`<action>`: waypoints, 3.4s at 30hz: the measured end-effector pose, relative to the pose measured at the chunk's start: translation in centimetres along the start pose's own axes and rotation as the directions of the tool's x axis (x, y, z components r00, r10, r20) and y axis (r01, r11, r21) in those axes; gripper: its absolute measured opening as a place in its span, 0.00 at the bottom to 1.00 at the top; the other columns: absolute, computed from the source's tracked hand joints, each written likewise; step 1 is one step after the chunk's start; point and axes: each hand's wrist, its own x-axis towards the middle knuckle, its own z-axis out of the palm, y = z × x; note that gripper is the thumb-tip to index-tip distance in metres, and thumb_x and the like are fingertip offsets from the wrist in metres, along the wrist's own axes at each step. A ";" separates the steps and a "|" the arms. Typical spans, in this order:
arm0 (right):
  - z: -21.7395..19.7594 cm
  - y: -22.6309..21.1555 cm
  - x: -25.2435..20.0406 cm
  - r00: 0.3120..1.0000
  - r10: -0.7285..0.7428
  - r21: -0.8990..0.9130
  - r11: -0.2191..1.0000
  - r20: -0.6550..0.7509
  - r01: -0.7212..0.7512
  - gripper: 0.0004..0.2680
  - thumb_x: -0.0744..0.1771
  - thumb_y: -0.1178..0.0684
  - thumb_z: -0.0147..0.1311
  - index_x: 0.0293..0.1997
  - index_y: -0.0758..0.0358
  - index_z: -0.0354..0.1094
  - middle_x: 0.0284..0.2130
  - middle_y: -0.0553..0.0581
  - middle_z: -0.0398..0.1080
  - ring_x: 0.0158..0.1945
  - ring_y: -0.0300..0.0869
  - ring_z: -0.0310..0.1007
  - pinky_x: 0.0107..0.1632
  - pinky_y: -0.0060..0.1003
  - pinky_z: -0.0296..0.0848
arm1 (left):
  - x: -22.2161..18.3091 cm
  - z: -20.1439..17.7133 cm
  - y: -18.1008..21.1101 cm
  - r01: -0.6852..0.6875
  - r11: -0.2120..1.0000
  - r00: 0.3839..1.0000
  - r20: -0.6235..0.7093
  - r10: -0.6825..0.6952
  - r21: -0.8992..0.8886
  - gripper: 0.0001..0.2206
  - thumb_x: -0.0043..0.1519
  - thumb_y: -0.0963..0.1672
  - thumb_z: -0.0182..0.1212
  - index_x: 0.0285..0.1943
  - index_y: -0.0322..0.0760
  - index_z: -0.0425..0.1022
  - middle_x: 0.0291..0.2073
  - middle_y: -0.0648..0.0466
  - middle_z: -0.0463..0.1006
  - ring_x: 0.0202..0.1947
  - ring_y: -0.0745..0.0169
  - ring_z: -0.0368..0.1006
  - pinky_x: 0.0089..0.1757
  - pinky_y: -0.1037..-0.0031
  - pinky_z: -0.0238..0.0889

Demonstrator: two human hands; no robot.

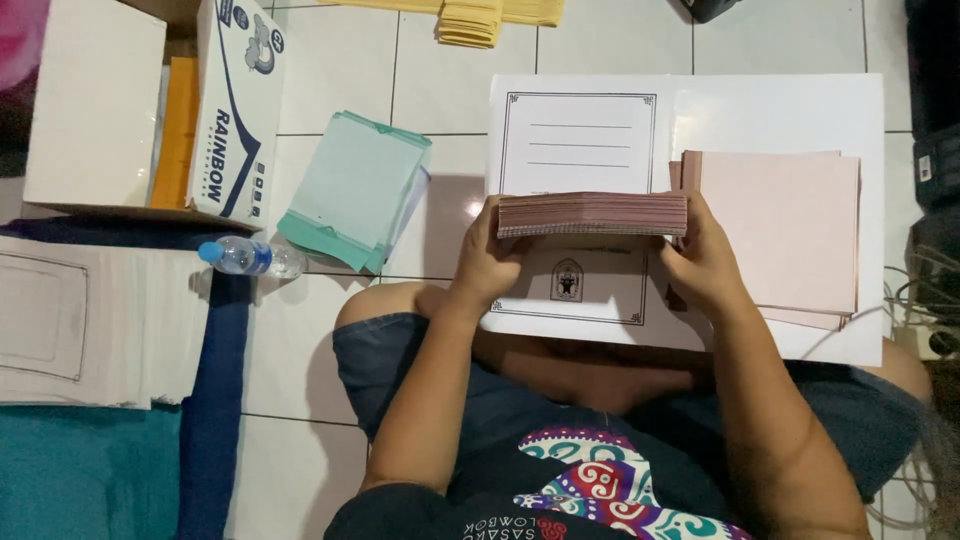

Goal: The person sits on the floor and repeatedly folds small rectangular sheets of paper in half by hand. They place each folded sheet into a stack and continue the process with the remaining sheets.

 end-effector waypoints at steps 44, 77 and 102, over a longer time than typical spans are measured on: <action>-0.3 -2.7 0.6 0.993 -0.092 0.371 0.927 0.080 0.056 0.13 0.58 0.65 0.69 0.44 0.67 0.75 0.31 0.62 0.77 0.39 0.42 0.74 0.45 0.44 0.77 | -1.4 1.6 8.9 -0.159 0.878 0.982 0.016 0.186 -0.451 0.11 0.58 0.39 0.71 0.49 0.38 0.83 0.37 0.40 0.83 0.48 0.55 0.78 0.47 0.59 0.74; 0.8 -4.1 0.1 0.992 -0.086 0.297 0.949 -0.088 0.108 0.29 0.60 0.72 0.37 0.71 0.61 0.44 0.71 0.67 0.50 0.78 0.60 0.37 0.73 0.56 0.43 | 0.5 1.7 0.7 0.032 0.991 0.990 0.139 -0.014 -0.128 0.28 0.49 0.30 0.61 0.60 0.38 0.68 0.45 0.36 0.78 0.53 0.26 0.72 0.56 0.43 0.62; 0.4 -2.7 14.1 0.934 0.252 -0.382 0.861 -0.253 -0.335 0.10 0.67 0.56 0.59 0.48 0.75 0.73 0.30 0.62 0.73 0.29 0.44 0.72 0.33 0.36 0.71 | 13.2 5.7 -2.0 0.105 0.774 0.986 -0.168 0.002 0.625 0.30 0.60 0.45 0.60 0.74 0.39 0.59 0.61 0.35 0.65 0.56 0.38 0.68 0.55 0.56 0.65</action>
